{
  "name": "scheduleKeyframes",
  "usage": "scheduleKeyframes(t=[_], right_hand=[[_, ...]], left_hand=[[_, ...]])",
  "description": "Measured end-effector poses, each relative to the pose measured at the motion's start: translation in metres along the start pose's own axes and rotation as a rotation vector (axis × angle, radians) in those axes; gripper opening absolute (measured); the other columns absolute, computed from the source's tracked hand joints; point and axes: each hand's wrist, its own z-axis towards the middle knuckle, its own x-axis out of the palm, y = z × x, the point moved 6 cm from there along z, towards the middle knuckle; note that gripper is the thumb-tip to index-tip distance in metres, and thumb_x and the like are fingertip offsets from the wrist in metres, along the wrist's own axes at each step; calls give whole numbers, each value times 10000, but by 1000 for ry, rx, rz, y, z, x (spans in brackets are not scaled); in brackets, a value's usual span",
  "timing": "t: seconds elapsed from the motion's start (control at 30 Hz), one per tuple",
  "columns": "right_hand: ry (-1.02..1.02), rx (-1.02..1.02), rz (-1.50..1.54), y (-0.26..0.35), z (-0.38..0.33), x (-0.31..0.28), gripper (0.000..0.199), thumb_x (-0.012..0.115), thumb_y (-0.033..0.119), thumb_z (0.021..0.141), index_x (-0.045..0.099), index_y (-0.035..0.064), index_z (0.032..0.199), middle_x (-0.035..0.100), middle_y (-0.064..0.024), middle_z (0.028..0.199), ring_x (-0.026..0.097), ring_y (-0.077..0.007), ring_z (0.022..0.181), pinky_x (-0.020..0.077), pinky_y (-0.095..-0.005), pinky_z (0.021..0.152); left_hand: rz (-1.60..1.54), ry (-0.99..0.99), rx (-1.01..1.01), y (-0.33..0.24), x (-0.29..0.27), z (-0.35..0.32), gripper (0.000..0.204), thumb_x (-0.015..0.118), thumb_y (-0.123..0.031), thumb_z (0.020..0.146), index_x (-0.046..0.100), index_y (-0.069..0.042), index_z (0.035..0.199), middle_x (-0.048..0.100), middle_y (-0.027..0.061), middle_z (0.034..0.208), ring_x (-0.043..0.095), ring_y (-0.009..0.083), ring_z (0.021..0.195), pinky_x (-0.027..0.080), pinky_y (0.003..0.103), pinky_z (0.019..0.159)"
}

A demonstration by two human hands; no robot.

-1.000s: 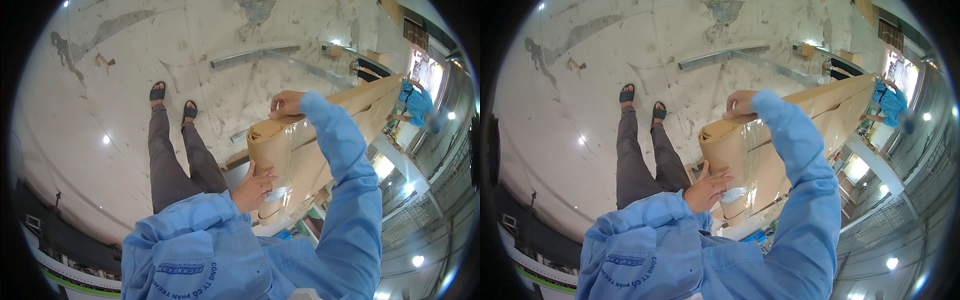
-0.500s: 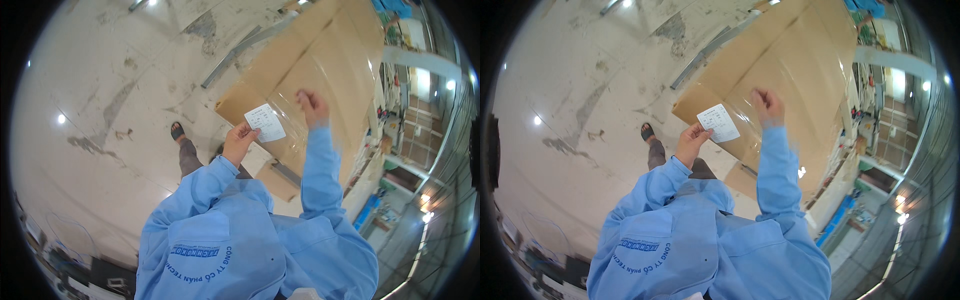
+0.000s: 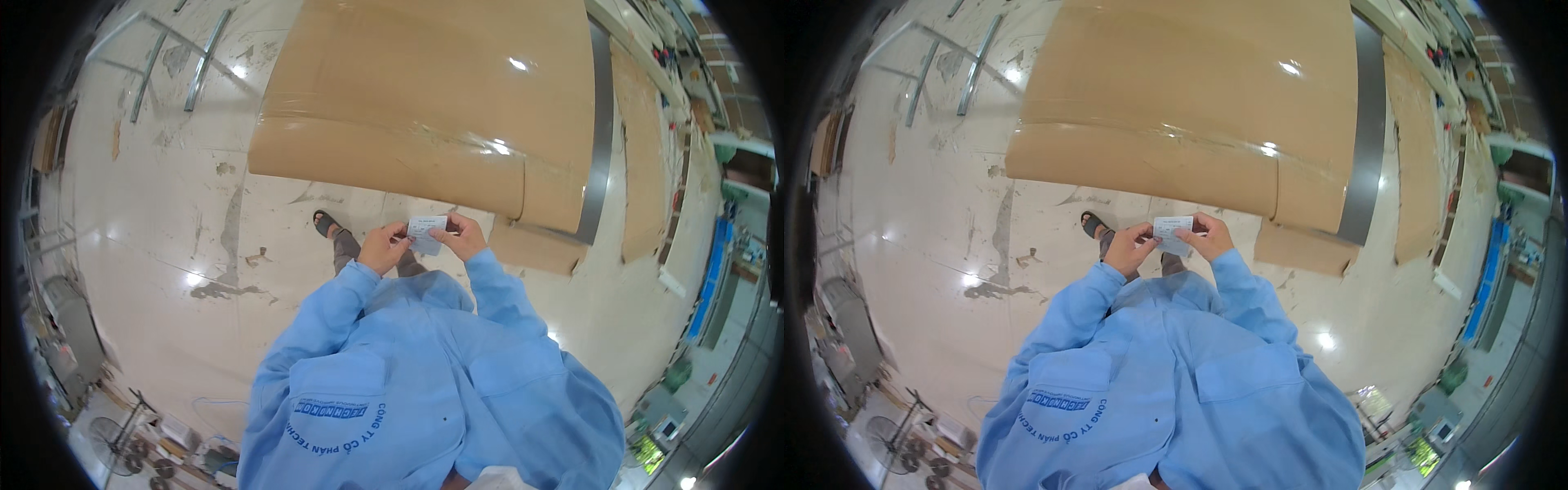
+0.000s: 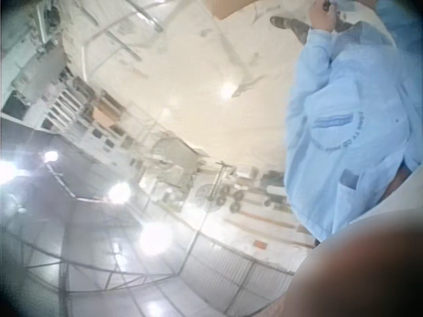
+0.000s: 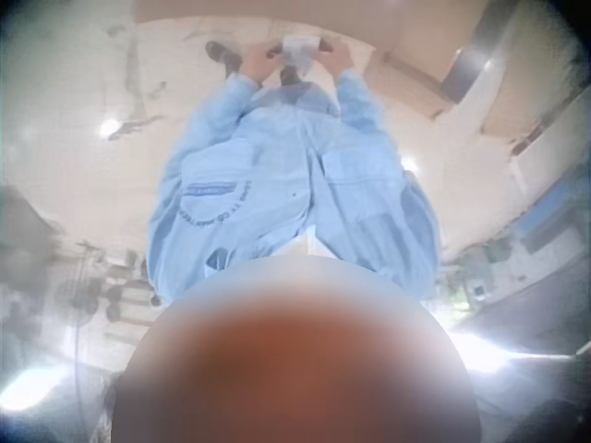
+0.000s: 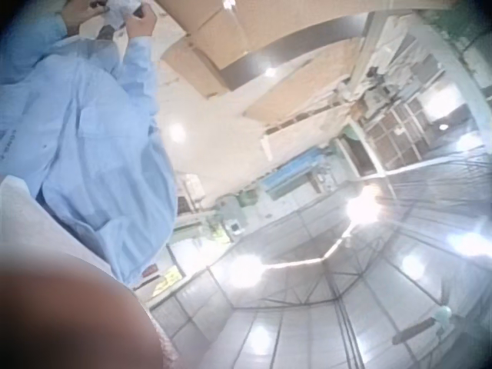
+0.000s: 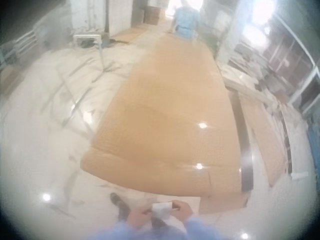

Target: The person folds and tapes a large sheet of cardboard on a table with a coworker. They apply tape along the seams, fold the cardboard, and then lift and move the taped piece.

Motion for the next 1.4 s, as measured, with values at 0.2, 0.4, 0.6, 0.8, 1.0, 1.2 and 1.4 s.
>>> scheduleKeyframes(t=[0.2, 0.4, 0.6, 0.8, 1.0, 1.2, 1.4], right_hand=[[-445, -240, -548, -9, -39, -42, 420, 769, 257, 812, 609, 56, 1144, 669, -80, 1041, 642, -223, 900, 517, -353, 804], [-508, -504, -678, 38, -34, -51, 347, 723, 272, 831, 614, 89, 1104, 633, -85, 1006, 598, -309, 962, 494, -399, 802], [-479, -517, -715, 52, -36, -53, 330, 742, 248, 823, 630, 98, 1095, 634, -78, 1011, 616, -266, 923, 496, -368, 788], [-509, -499, -729, 45, -32, -66, 313, 728, 274, 842, 638, 85, 1074, 642, -91, 996, 623, -292, 910, 499, -382, 785], [-472, -528, -790, 52, -26, -62, 323, 722, 314, 831, 634, 90, 1047, 632, -104, 999, 590, -342, 953, 487, -422, 809], [-423, -528, -913, 58, -13, -55, 355, 774, 306, 770, 616, 101, 1012, 602, -83, 996, 582, -319, 967, 487, -407, 799], [-414, -523, -978, 60, 1, -51, 365, 797, 297, 739, 586, 112, 973, 576, -71, 972, 571, -300, 950, 484, -400, 789]], left_hand=[[355, -150, 135, 29, 13, 33, 231, 709, -153, 831, 678, -45, 1032, 698, 106, 1005, 659, 289, 900, 513, 378, 787], [357, -185, 322, 18, 5, 58, 211, 718, -93, 803, 693, -72, 1011, 696, 84, 1051, 654, 289, 941, 523, 368, 818], [495, 32, 545, -11, 35, 56, 202, 712, -74, 797, 695, -87, 997, 689, 64, 1101, 643, 307, 1000, 532, 378, 841], [371, -108, 389, -6, 41, 73, 163, 684, -118, 808, 712, -78, 963, 688, 93, 1080, 650, 309, 965, 525, 395, 821], [264, -215, 209, 24, 35, 91, 202, 726, -148, 828, 709, -18, 981, 711, 159, 898, 677, 288, 782, 527, 377, 718], [325, -222, 233, 26, 32, 94, 221, 730, -174, 821, 720, -31, 988, 709, 168, 897, 667, 294, 768, 517, 383, 708], [377, -230, 203, 24, 30, 96, 221, 728, -210, 812, 735, -53, 966, 707, 166, 907, 663, 324, 808, 518, 391, 741]])
